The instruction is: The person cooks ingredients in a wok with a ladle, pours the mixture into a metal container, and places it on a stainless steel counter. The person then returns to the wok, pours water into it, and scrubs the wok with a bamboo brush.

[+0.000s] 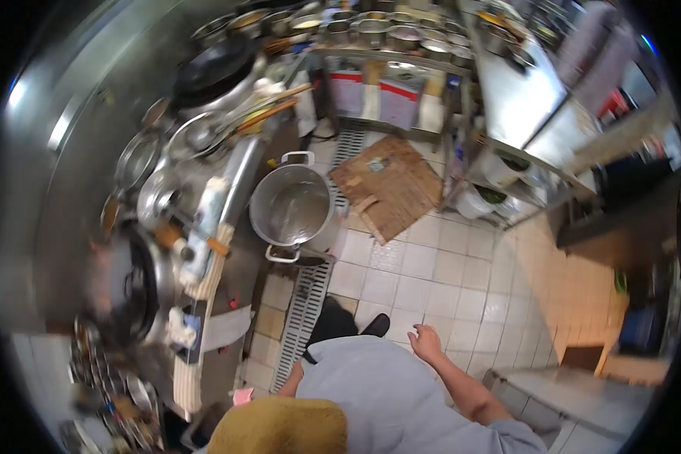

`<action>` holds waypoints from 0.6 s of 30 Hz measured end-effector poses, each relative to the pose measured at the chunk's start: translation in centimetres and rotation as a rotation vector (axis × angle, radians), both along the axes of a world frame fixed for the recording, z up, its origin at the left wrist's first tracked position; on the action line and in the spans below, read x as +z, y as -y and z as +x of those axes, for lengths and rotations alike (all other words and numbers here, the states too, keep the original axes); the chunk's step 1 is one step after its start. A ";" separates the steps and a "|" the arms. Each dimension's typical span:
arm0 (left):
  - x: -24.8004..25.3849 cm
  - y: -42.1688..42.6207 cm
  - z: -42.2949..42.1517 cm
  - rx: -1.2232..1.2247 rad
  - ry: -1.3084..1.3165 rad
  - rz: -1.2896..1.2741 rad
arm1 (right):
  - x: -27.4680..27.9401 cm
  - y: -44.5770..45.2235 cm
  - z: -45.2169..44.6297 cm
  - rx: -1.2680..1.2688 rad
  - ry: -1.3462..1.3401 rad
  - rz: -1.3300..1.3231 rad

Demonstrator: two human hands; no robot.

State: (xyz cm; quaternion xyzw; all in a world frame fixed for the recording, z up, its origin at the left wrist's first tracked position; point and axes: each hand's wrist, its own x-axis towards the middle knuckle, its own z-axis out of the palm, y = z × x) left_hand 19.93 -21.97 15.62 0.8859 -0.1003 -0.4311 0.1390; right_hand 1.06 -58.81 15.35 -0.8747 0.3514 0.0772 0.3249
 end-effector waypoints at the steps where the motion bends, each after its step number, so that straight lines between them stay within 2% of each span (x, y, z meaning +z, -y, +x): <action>1: -0.4 1.5 0.8 -0.010 0.017 -0.005 | -0.5 1.1 0.3 0.056 -0.042 -0.003; 3: -2.5 3.0 2.4 -0.040 0.059 -0.015 | -1.8 3.5 0.8 0.052 -0.107 0.064; 5: -7.0 3.1 4.1 -0.121 0.116 -0.050 | -3.2 6.5 1.5 0.002 -0.168 0.122; 7: -7.3 5.7 6.7 0.008 0.083 -0.028 | -5.8 9.9 1.0 -0.137 -0.143 0.114; 8: -7.0 7.1 8.3 0.060 0.063 -0.021 | -7.7 11.2 0.4 -0.232 -0.089 0.078; 11: -6.1 11.2 12.1 -0.007 0.032 0.010 | -6.4 14.7 0.3 -0.827 -0.097 0.562; 12: -5.7 12.9 13.5 -0.030 0.012 0.009 | -5.8 15.6 0.1 -0.789 -0.099 0.561; 15: -6.6 16.5 15.7 0.107 0.125 -0.215 | -4.6 17.4 0.1 -0.635 -0.133 0.519; 18: -4.3 19.1 17.4 0.374 0.035 -0.326 | -3.7 19.7 1.5 -0.384 -0.244 0.383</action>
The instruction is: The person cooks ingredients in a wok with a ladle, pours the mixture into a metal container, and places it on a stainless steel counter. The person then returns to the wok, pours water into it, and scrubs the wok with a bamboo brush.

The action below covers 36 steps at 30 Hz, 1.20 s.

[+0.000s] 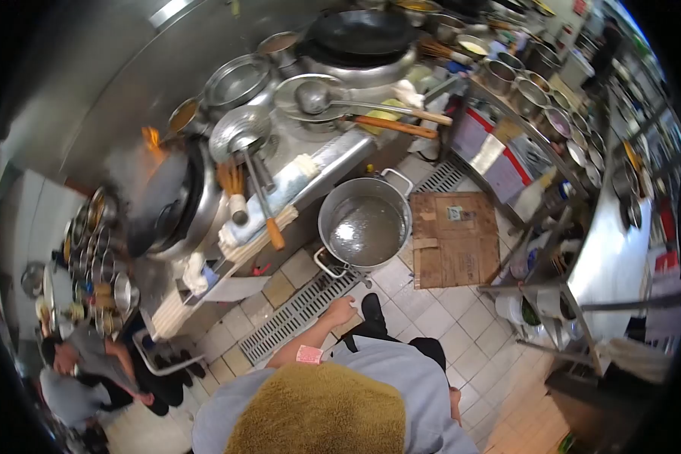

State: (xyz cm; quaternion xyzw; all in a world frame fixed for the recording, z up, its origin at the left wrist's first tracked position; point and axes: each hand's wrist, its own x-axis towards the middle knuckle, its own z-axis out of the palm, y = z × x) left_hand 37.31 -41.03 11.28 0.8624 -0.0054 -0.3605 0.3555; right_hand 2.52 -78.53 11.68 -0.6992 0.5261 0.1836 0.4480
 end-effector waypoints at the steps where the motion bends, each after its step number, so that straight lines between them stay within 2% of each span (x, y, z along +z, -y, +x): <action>1: 0.2 -0.4 -0.2 0.031 0.007 0.018 | 0.0 1.0 1.3 0.069 -0.015 -0.009; 4: -0.2 -1.1 -0.9 0.142 0.044 0.052 | -0.6 4.2 5.1 0.231 -0.050 -0.014; 7: -1.0 -3.9 -3.9 0.285 0.033 0.204 | -1.7 7.8 10.0 0.349 -0.073 0.018; 9: -4.2 -6.5 -7.9 0.374 0.009 0.330 | -2.4 10.4 14.0 0.424 -0.080 0.047; 12: -4.6 -7.5 -14.5 0.611 -0.030 0.390 | -3.0 14.5 21.0 0.519 -0.091 0.099; 17: -4.0 1.1 -25.6 1.043 -0.114 0.384 | -4.4 22.3 34.7 0.549 -0.114 0.205; 19: -6.4 7.5 -30.3 1.156 -0.186 0.325 | -13.9 28.7 40.5 0.676 0.070 0.151; 20: -2.0 11.4 -28.7 1.246 -0.487 0.171 | -14.3 29.9 44.1 0.770 0.074 0.093; 21: -2.5 15.6 -29.6 1.268 -0.506 0.217 | -13.9 29.9 48.0 0.862 0.077 0.030; 22: -7.3 19.3 -33.3 1.198 -0.419 0.229 | -9.0 27.8 51.3 0.821 0.096 0.089; 23: -6.0 22.9 -33.4 0.953 -0.326 0.328 | -3.0 24.9 53.8 0.779 0.112 0.145; 24: -6.5 25.1 -33.7 0.773 -0.241 0.323 | -1.6 23.2 55.4 0.733 0.096 0.139; 26: -6.5 28.6 -34.0 0.908 -0.128 0.272 | -0.1 21.2 57.9 0.657 0.074 0.125; 29: -6.3 33.2 -33.7 1.111 0.003 0.255 | -4.4 21.8 58.8 0.957 0.057 0.203; 30: -5.4 34.4 -33.5 1.136 0.007 0.277 | -5.5 21.0 58.8 0.982 -0.067 0.193; 31: -4.1 33.9 -32.8 1.082 -0.050 0.326 | -5.6 20.3 58.1 1.030 -0.105 0.187; 34: -1.5 33.2 -30.7 1.440 -0.120 0.302 | -5.3 16.9 54.8 1.156 -0.189 0.225; 36: 0.2 32.7 -29.9 1.571 -0.005 0.316 | -3.9 15.0 52.5 1.192 -0.227 0.324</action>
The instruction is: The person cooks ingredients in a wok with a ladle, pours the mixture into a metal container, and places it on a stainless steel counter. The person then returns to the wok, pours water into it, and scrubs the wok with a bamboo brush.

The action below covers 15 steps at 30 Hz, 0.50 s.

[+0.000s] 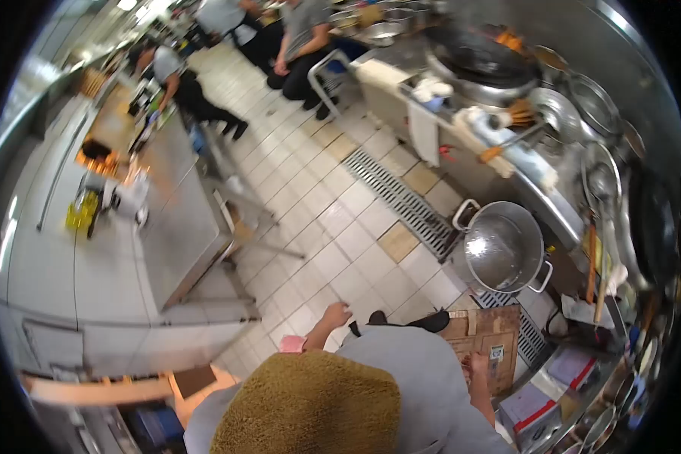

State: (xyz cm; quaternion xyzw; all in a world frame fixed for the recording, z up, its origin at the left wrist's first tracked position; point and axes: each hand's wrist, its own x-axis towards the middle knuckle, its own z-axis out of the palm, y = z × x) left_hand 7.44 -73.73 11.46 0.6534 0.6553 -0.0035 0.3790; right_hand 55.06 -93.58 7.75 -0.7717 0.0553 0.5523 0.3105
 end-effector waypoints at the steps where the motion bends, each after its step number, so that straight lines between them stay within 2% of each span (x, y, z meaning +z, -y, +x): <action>1: 0.2 0.1 -0.1 0.031 0.026 0.010 | 1.3 -0.7 -1.2 0.115 0.026 0.010; 4: 1.8 1.0 0.0 0.161 0.067 -0.079 | 4.0 -3.3 -2.8 0.338 0.108 0.046; 7: 0.9 3.8 -1.6 0.206 0.031 -0.108 | 3.6 -3.7 -2.6 0.365 0.150 0.042; 11: -5.7 9.8 -6.7 -0.043 -0.099 -0.052 | 2.1 -2.2 -2.1 0.293 0.175 0.053; 13: -11.2 12.9 -10.1 -0.162 -0.141 -0.176 | -0.1 0.4 -1.3 0.121 0.170 0.085; 14: -11.2 13.2 -11.0 -0.227 -0.162 -0.240 | 0.1 1.1 -1.6 0.151 0.179 0.054; 15: -11.4 13.2 -11.7 -0.161 -0.165 -0.272 | 0.3 1.8 -1.9 0.183 0.187 0.022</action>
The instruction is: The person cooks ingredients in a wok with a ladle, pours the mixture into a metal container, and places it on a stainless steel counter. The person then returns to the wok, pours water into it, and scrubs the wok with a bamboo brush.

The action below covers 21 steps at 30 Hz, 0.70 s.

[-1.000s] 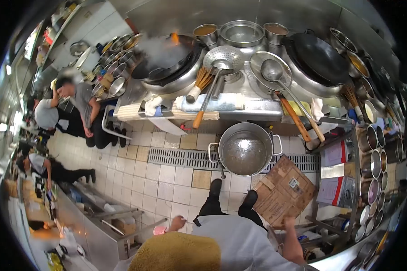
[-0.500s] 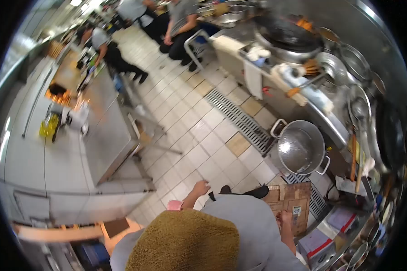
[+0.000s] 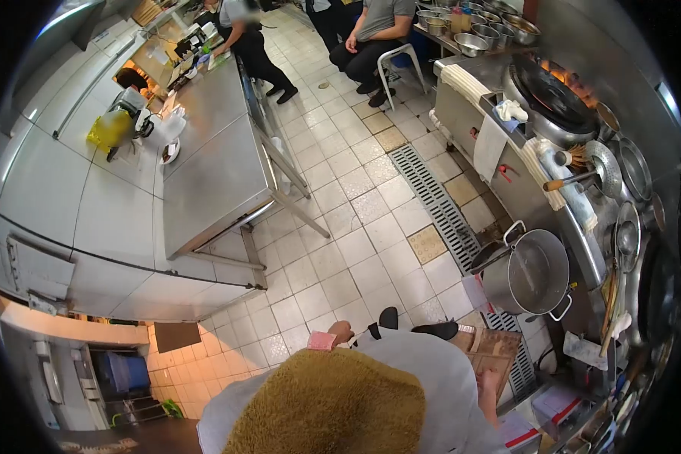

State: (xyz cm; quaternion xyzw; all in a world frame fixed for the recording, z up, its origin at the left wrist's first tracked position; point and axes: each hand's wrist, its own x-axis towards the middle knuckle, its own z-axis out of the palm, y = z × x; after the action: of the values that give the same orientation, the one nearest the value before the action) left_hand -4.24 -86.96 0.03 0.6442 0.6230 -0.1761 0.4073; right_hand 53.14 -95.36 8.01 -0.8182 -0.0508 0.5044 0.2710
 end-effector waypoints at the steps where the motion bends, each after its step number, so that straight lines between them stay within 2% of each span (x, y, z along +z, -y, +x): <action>1: -0.2 0.5 -0.6 0.068 -0.015 -0.027 | 0.3 0.7 -0.3 0.029 0.012 -0.034; 3: 3.8 -0.1 -0.6 0.178 -0.013 -0.079 | 0.9 2.1 -1.7 0.113 0.035 -0.080; 6: 4.3 -0.4 -1.1 0.241 0.046 0.096 | 1.6 4.0 -3.9 0.258 0.078 -0.113; 10: 8.1 -2.1 0.5 0.322 0.116 0.165 | 1.4 4.9 -5.0 0.411 0.108 -0.107; 13: 7.4 -2.2 1.5 0.431 0.139 0.192 | 0.9 4.5 -4.4 0.481 0.130 -0.083; 17: 5.8 -1.3 3.4 0.421 0.126 0.182 | -0.1 2.9 -1.9 0.535 0.168 -0.010; 19: 4.8 0.5 4.5 0.396 0.118 0.164 | -1.9 1.5 0.2 0.536 0.198 0.086; 20: 3.1 1.6 5.0 0.470 0.162 0.073 | -3.5 0.4 1.9 0.524 0.216 0.153; 21: 3.2 2.4 5.7 0.334 0.105 0.138 | -4.7 -1.1 3.0 0.500 0.231 0.216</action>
State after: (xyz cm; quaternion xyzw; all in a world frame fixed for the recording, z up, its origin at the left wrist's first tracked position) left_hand 1.49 -89.33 3.19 0.5665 0.7097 -0.0292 0.4177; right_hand 56.17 -94.30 3.30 -0.7989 -0.3349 0.4506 0.2160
